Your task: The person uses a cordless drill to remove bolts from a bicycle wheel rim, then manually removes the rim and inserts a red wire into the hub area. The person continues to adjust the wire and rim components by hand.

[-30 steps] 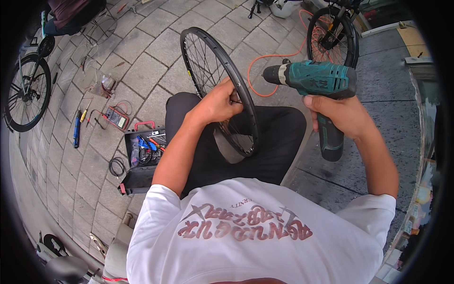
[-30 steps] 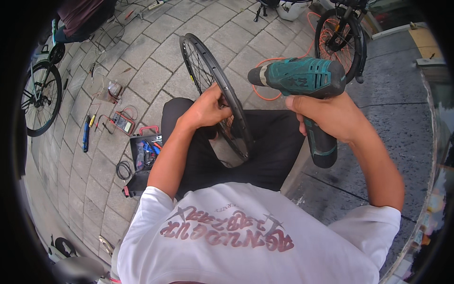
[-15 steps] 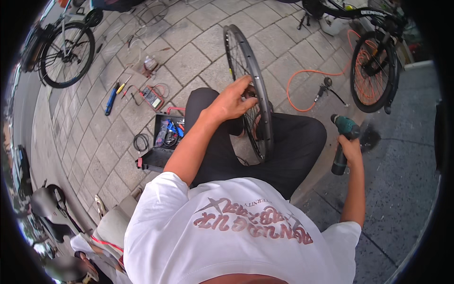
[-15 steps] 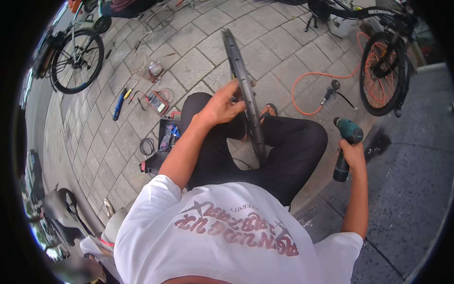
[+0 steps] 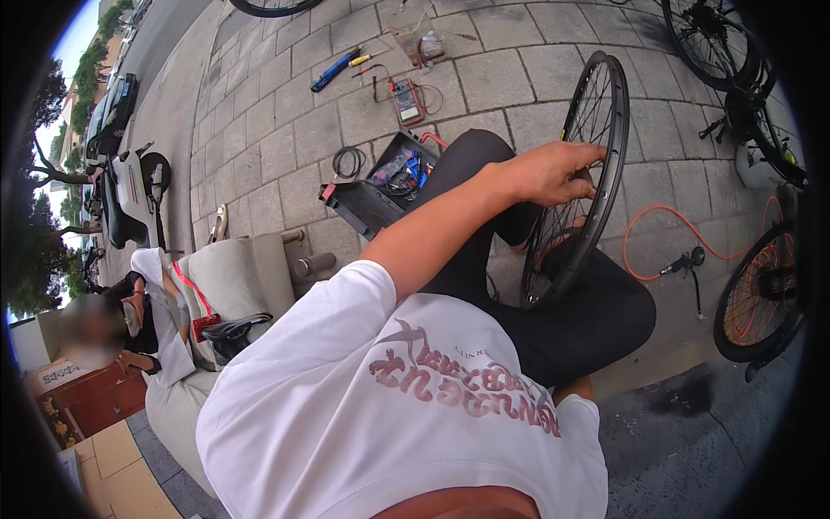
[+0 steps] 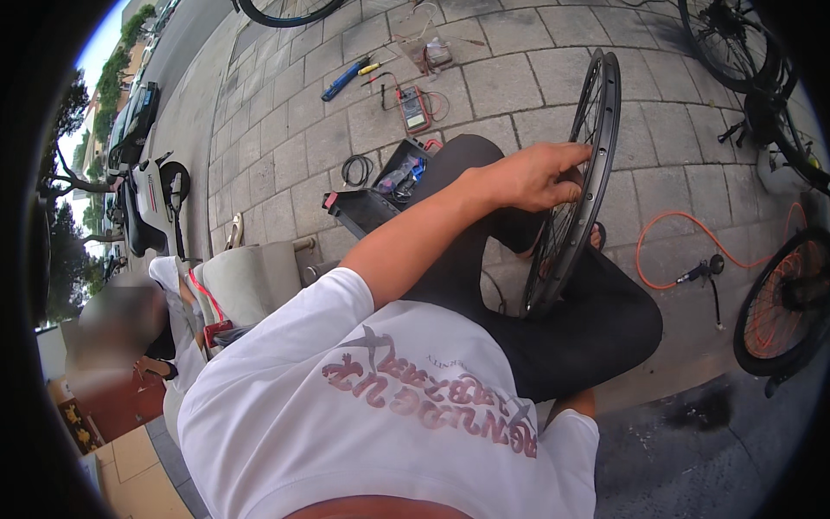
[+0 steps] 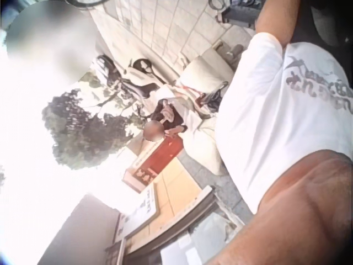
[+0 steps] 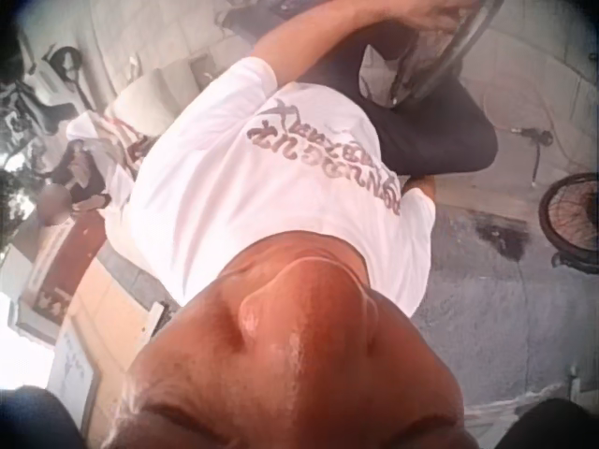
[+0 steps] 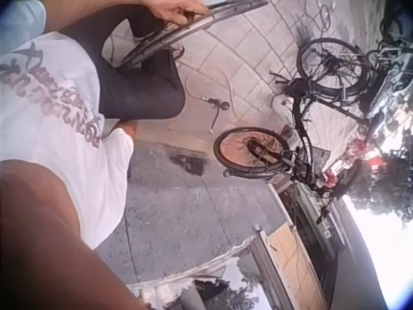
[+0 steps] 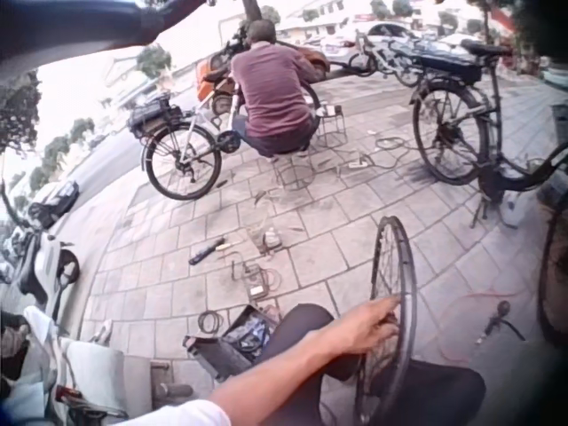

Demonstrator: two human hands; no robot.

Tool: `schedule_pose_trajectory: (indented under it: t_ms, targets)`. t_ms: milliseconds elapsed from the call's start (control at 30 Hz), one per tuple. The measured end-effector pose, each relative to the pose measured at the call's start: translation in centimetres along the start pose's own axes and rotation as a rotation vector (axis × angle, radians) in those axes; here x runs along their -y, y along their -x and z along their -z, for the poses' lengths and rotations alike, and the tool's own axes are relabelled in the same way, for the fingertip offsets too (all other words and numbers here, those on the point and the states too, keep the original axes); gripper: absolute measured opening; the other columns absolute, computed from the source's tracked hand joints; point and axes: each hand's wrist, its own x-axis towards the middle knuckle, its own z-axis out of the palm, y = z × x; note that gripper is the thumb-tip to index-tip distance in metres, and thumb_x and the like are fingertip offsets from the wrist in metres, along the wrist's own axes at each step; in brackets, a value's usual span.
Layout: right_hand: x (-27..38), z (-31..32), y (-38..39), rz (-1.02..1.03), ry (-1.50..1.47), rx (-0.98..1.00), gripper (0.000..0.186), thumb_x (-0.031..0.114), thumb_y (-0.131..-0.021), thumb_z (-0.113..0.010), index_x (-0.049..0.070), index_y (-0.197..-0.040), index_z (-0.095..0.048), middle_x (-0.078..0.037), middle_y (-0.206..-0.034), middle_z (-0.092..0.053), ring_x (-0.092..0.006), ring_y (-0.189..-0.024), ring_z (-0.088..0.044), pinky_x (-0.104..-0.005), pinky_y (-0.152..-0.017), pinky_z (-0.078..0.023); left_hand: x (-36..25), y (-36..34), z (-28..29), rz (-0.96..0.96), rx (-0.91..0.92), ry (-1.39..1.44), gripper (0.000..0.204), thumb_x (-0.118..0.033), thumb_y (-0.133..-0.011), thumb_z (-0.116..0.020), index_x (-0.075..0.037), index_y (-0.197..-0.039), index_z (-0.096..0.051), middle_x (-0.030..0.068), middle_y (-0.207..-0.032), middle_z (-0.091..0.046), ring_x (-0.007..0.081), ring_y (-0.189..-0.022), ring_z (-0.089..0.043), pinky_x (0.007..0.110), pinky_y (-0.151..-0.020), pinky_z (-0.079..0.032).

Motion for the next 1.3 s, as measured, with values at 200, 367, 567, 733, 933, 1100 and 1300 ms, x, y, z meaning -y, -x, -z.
schedule_pose_trajectory:
  t_ms: [200,367,567,733,933,1100,1300]
  targets:
    - [-1.1,-2.2,-2.7,-0.046,-0.069,-0.017,0.053,0.034,-0.103,-0.067,-0.001,-0.142,-0.063,-0.013,-0.122,-0.073,-0.0259,-0.105,-0.071,-0.0406,-0.089,-0.058,-0.8,-0.8,0.2,0.120,0.099,-0.008,0.048,-0.008,-0.088,-0.072,0.003,-0.132,-0.056,0.0216,-0.106,-0.068,0.0367,-0.100,-0.071,0.045,-0.085,-0.057]
    - [0.2,-0.1,-4.4,0.007,-0.106,-0.068,0.050,0.033,-0.105,-0.066,0.000,-0.142,-0.063,-0.013,-0.121,-0.073,-0.0250,-0.104,-0.072,-0.0388,-0.089,-0.058,-0.4,-0.7,0.3,0.152,0.056,0.008,0.056,-0.008,-0.089,-0.074,0.002,-0.141,-0.055,0.0204,-0.109,-0.072,0.0344,-0.098,-0.074,0.043,-0.087,-0.057]
    - [7.4,11.0,-3.9,0.290,-0.376,-0.288,0.047,0.032,-0.106,-0.066,0.001,-0.141,-0.064,-0.011,-0.121,-0.073,-0.0240,-0.103,-0.072,-0.0366,-0.090,-0.058,-1.5,-1.4,-1.5,0.123,0.063,0.078,0.059,-0.008,-0.091,-0.075,0.003,-0.145,-0.053,0.0194,-0.118,-0.075,0.0317,-0.101,-0.077,0.041,-0.088,-0.059]
    - [17.0,20.6,10.7,0.792,-0.573,-0.499,0.045,0.032,-0.108,-0.066,0.001,-0.140,-0.065,-0.010,-0.117,-0.073,-0.0214,-0.102,-0.073,-0.0327,-0.090,-0.058,-1.0,-0.7,-4.0,-0.046,-0.018,0.038,0.063,-0.026,-0.088,-0.083,-0.003,-0.141,-0.060,0.0198,-0.132,-0.068,0.0393,-0.112,-0.070,0.046,-0.094,-0.057]
    - [23.8,9.0,33.2,1.201,-0.428,-0.196,0.052,0.030,-0.109,-0.064,-0.003,-0.148,-0.056,-0.012,-0.126,-0.069,-0.0214,-0.114,-0.069,-0.0325,-0.097,-0.055,-0.8,-0.6,-3.8,0.014,0.068,0.112,0.063,-0.025,-0.086,-0.084,-0.004,-0.141,-0.061,0.0175,-0.134,-0.068,0.0388,-0.119,-0.068,0.046,-0.098,-0.056]
    - [27.7,-1.3,36.9,1.376,-0.263,-0.160,0.045,0.023,-0.109,-0.064,-0.004,-0.143,-0.055,-0.011,-0.118,-0.069,-0.0151,-0.101,-0.068,-0.0288,-0.089,-0.055,0.8,0.5,-3.4,-0.105,-0.014,0.105,0.067,-0.018,-0.091,-0.080,-0.001,-0.150,-0.054,0.0235,-0.140,-0.062,0.0360,-0.117,-0.070,0.044,-0.098,-0.057]
    - [31.4,-2.2,35.0,1.336,-0.378,-0.114,0.020,0.021,-0.109,-0.060,0.001,-0.111,-0.061,-0.001,-0.075,-0.061,-0.0074,-0.066,-0.058,-0.0256,-0.061,-0.049,2.3,1.8,-1.4,-0.014,-0.059,0.055,0.069,-0.014,-0.090,-0.079,-0.003,-0.152,-0.052,0.0208,-0.147,-0.056,0.0366,-0.119,-0.068,0.042,-0.100,-0.058]
